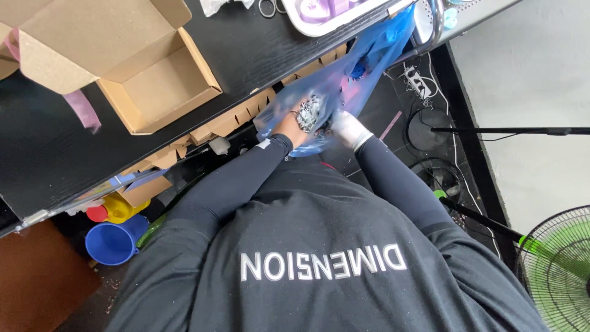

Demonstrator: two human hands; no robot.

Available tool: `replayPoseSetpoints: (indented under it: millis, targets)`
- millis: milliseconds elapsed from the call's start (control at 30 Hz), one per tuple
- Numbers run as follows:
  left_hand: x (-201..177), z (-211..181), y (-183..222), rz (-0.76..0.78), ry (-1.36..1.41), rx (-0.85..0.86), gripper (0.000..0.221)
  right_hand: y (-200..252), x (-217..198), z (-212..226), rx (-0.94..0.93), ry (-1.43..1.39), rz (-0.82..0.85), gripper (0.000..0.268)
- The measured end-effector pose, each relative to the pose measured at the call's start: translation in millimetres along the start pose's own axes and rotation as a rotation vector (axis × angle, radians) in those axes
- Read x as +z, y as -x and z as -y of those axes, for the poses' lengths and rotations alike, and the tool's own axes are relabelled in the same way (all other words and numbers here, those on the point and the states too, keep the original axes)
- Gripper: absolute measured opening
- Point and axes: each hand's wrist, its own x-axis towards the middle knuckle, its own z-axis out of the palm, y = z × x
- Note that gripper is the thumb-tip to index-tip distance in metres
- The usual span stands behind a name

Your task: Packaging heart-shaped soaps into a small gift box with shredded paper and a ribbon.

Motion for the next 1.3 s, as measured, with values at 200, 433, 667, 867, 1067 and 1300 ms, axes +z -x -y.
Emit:
replayPoseSetpoints:
  millis: [200,433,667,867,1067,1300]
  targets:
    - [-23,0,14,-0.257,-0.100,0.125,0.095,-6,56,14,-0.007,0.647,-0.408,0.047]
    - [-62,-37,33,-0.062,-0.010,-0.291,0.056,8,86,22,-0.557,1.207,-0.295,0.060]
    - [-71,-59,41,-0.027,-0.016,-0.337,0.064,7,107,41,-0.443,0.998,-0.185,0.050]
    - [-63,-43,40,-0.007,-0.149,-0.315,0.052,13,108,62,-0.459,1.145,-0.260,0.032]
    - [-30,0,29,0.063,-0.252,-0.359,0.035,-1,77,61,-0.452,0.664,-0.321,0.020]
    - [-56,-32,38,-0.037,0.117,-0.088,0.077,-6,78,43,-0.260,0.366,-0.197,0.041]
